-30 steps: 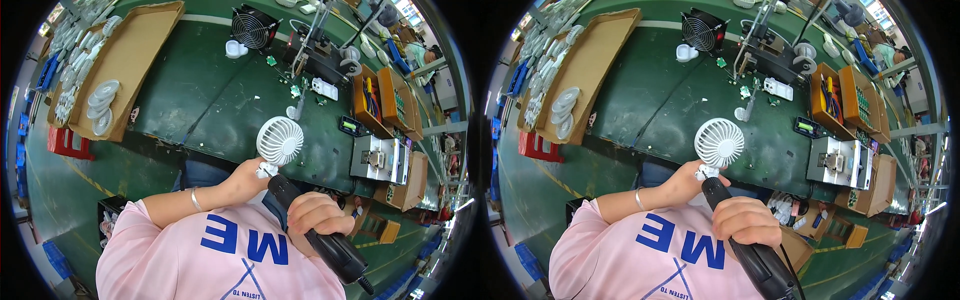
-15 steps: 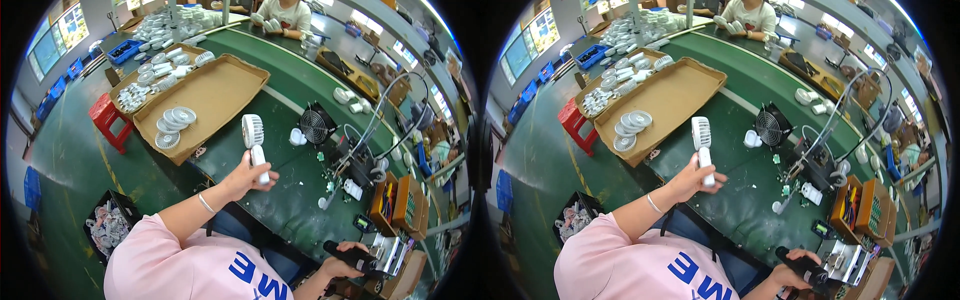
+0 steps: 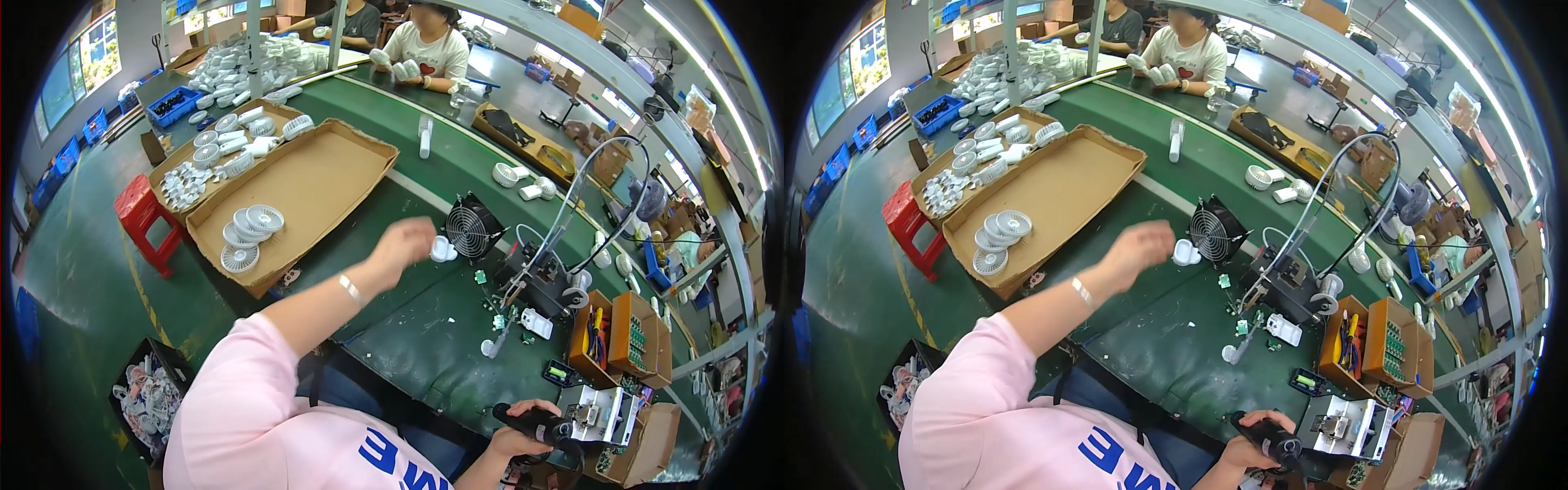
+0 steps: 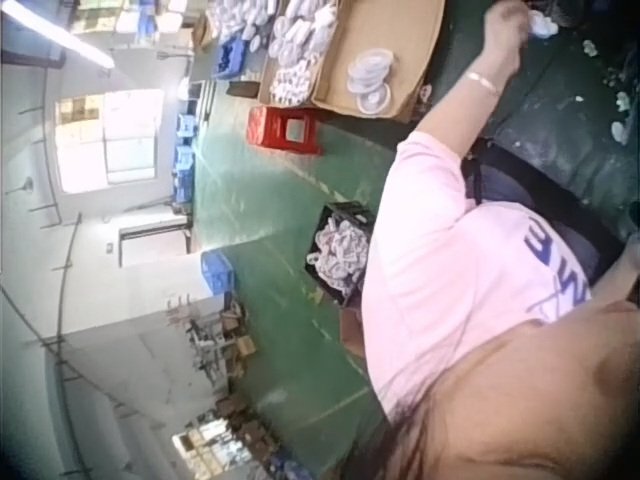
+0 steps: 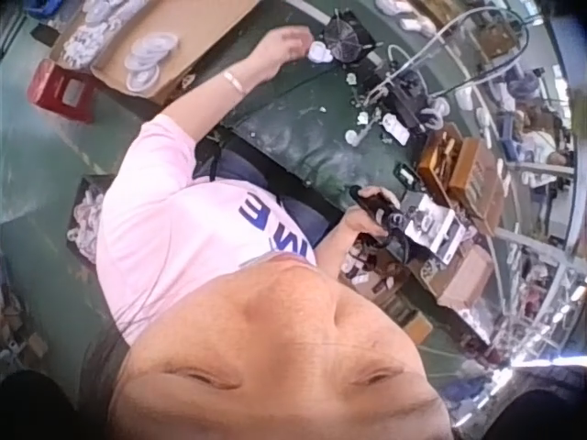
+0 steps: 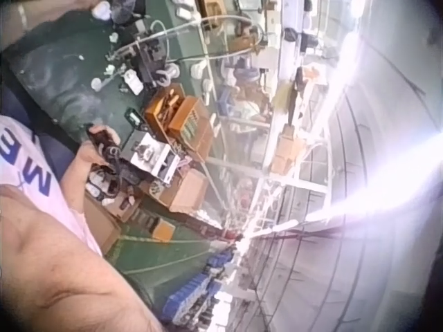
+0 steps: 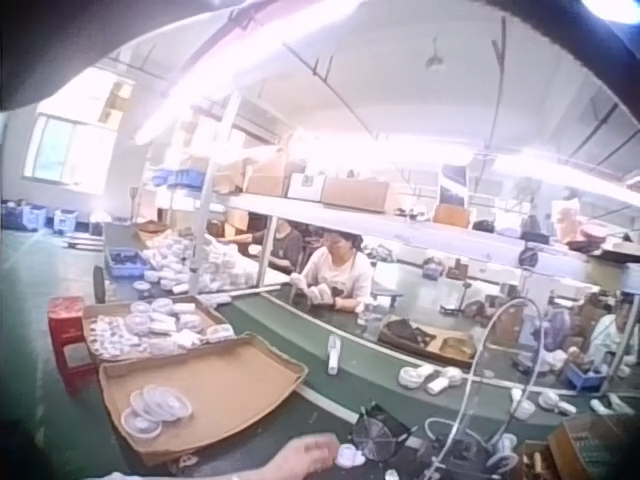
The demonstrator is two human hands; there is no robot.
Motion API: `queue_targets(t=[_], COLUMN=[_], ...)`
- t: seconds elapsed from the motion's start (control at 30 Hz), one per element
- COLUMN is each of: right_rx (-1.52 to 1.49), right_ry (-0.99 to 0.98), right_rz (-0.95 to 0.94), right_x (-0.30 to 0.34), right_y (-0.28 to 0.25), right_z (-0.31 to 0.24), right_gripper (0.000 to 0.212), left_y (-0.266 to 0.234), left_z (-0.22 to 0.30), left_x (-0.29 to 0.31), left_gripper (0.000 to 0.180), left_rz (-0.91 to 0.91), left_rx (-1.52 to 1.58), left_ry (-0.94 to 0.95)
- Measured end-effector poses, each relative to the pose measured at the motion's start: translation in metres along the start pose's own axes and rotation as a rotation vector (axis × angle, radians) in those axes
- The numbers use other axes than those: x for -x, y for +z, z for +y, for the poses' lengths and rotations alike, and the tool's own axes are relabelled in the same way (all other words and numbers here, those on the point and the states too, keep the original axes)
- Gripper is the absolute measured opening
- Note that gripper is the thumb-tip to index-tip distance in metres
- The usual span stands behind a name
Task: The person assembles portable electric fans by inserting batteries and internal components into casings, securing them with an electric screwdriver, and placing the fans into a tray. The person then separates small circuit boards from a panel and connects wiring to the fan heads by hand.
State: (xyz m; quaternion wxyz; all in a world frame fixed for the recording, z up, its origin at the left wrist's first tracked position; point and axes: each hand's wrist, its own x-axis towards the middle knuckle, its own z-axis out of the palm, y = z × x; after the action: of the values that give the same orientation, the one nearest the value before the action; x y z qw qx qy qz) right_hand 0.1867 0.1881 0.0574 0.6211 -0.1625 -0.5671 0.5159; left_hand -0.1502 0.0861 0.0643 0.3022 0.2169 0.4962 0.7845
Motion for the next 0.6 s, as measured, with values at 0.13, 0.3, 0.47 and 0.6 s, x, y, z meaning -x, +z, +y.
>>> queue_targets(t=[0.13, 0.3, 0.47, 0.6], right_rx=[-0.010, -0.053, -0.021, 0.042], right_ry=[-0.025, -0.003, 0.064, 0.091], right_rz=[0.003, -0.018, 0.048, 0.087], right_x=[0.002, -0.007, -0.021, -0.029], right_y=[0.002, 0.001, 0.009, 0.014], right_z=[-0.002, -0.006, -0.008, -0.009], right_gripper=[0.083, 0.077, 0.075, 0.073], left_y=[-0.008, -0.056, -0.139, -0.167], left_z=[-0.006, 0.049, 0.056, 0.050], left_x=[0.099, 0.174, 0.222, 0.241], left_gripper=[0.022, 0.026, 0.047, 0.064], left_rz=[-0.205, 0.337, 1.310, 0.926], left_rx=[-0.275, -1.031, -0.879, 0.189], left_ry=[-0.238, 0.505, 0.425, -0.154])
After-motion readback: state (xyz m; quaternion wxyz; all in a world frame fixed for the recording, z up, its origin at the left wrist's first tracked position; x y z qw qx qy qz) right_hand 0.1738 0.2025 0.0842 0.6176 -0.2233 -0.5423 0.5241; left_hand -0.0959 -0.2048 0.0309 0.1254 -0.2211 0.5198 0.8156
